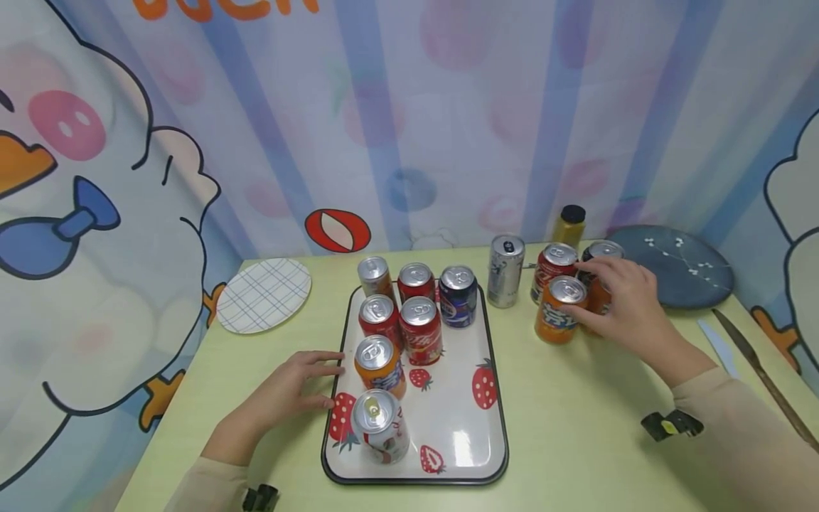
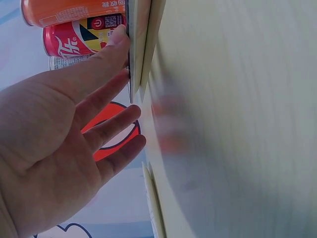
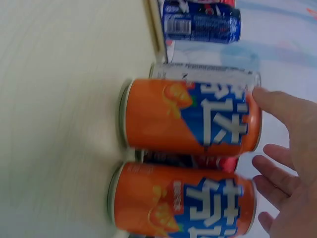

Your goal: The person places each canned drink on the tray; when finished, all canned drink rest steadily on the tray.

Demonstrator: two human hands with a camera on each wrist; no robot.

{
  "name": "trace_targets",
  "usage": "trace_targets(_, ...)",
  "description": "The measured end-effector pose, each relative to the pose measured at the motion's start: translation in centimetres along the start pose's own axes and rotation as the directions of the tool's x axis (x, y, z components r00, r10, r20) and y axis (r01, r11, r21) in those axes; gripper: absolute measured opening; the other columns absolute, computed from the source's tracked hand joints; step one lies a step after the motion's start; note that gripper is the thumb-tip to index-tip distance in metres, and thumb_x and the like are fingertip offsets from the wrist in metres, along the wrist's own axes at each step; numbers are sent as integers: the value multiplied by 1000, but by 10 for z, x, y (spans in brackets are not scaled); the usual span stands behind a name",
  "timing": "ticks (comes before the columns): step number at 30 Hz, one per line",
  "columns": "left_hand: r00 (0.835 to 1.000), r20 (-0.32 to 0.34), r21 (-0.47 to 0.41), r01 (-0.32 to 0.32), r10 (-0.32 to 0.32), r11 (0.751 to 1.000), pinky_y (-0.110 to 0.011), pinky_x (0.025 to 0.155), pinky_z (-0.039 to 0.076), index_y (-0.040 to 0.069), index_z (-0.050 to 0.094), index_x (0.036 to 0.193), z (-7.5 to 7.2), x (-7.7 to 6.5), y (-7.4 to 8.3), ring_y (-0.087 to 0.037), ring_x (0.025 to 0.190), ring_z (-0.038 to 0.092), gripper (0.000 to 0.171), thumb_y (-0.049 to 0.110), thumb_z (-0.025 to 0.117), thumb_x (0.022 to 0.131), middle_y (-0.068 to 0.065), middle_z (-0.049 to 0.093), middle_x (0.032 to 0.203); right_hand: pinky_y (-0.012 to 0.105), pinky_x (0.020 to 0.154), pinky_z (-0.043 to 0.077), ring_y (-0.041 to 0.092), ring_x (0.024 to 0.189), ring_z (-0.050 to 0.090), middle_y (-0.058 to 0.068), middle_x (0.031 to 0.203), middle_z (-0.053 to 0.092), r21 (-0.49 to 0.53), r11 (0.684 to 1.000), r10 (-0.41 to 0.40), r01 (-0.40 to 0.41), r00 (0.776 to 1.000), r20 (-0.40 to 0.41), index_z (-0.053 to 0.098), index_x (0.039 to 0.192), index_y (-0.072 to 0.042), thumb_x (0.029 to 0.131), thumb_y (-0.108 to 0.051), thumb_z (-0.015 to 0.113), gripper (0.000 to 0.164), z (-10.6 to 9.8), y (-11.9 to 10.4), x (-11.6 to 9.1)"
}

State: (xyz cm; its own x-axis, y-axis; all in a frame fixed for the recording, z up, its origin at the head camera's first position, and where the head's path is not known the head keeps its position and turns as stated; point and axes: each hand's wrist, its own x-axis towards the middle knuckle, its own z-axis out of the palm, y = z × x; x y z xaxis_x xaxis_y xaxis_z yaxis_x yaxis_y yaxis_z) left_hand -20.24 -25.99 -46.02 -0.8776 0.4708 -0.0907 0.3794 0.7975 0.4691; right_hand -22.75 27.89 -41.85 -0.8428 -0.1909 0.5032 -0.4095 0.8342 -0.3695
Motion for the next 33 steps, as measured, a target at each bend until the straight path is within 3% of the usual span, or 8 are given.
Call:
trace_targets(5, 1000, -4, 3, -12, 12, 1000, -62, 117, 40, 13, 71, 133, 0, 0, -1, -38, 143, 47, 54, 27, 87, 83, -5, 57, 152, 74, 107, 21, 44, 126, 48, 24, 131, 60, -45, 999, 12, -9, 997, 70, 63, 130, -3, 71, -29, 96, 72, 0, 8, -1)
trace_targets(12, 1000, 4, 5, -11, 11, 1000, -61, 117, 40, 14, 72, 132, 0, 1, 0, -38, 143, 47, 52, 26, 87, 83, -5, 57, 152, 76, 115, 11, 45, 122, 49, 22, 120, 68, -27, 1000, 14, -11, 996, 83, 67, 123, -3, 70, -28, 96, 65, 5, 10, 0)
trace_targets(20, 1000, 0, 7, -24, 24, 1000, -61, 117, 41, 14, 72, 131, 2, 2, -3, -38, 143, 47, 52, 26, 87, 83, -5, 57, 152, 72, 115, 17, 41, 111, 61, 22, 113, 73, 6, 1000, 17, -17, 1000, 6, 70, 118, -5, 63, -31, 100, 67, 10, 10, -4)
trace_targets(25, 1000, -3, 7, -20, 20, 1000, -61, 117, 40, 14, 72, 131, 2, 2, -2, -38, 143, 47, 52, 26, 87, 83, -5, 57, 151, 68, 112, 25, 39, 109, 63, 20, 114, 73, 60, 998, -8, 12, 997, -70, 69, 118, -7, 62, -23, 100, 67, 13, 1, -8)
trace_targets(29, 1000, -6, 17, -4, 5, 1000, -61, 117, 41, 15, 72, 131, 1, 1, -1, -37, 143, 47, 52, 26, 87, 83, -5, 57, 151, 40, 93, 47, 28, 95, 64, 15, 115, 73, 133, 991, 10, 4, 994, -107, 69, 120, -8, 62, -17, 100, 67, 14, -16, -10)
trace_targets(32, 1000, -5, 20, 5, -5, 1000, -61, 117, 41, 16, 73, 131, 0, 1, -1, -37, 143, 47, 52, 26, 88, 82, -4, 57, 152, 21, 64, 42, 13, 79, 57, 6, 111, 72, 203, 979, 28, -1, 991, -128, 70, 121, -12, 62, -16, 100, 66, 17, -31, -13)
trace_targets(33, 1000, -6, 21, 6, -6, 1000, -61, 117, 41, 16, 73, 131, 0, 1, -1, -37, 143, 47, 52, 26, 88, 82, -4, 57, 152, 18, 62, 41, 10, 77, 55, 4, 110, 72, 233, 973, 29, 3, 991, -133, 71, 121, -13, 62, -16, 101, 66, 19, -36, -13)
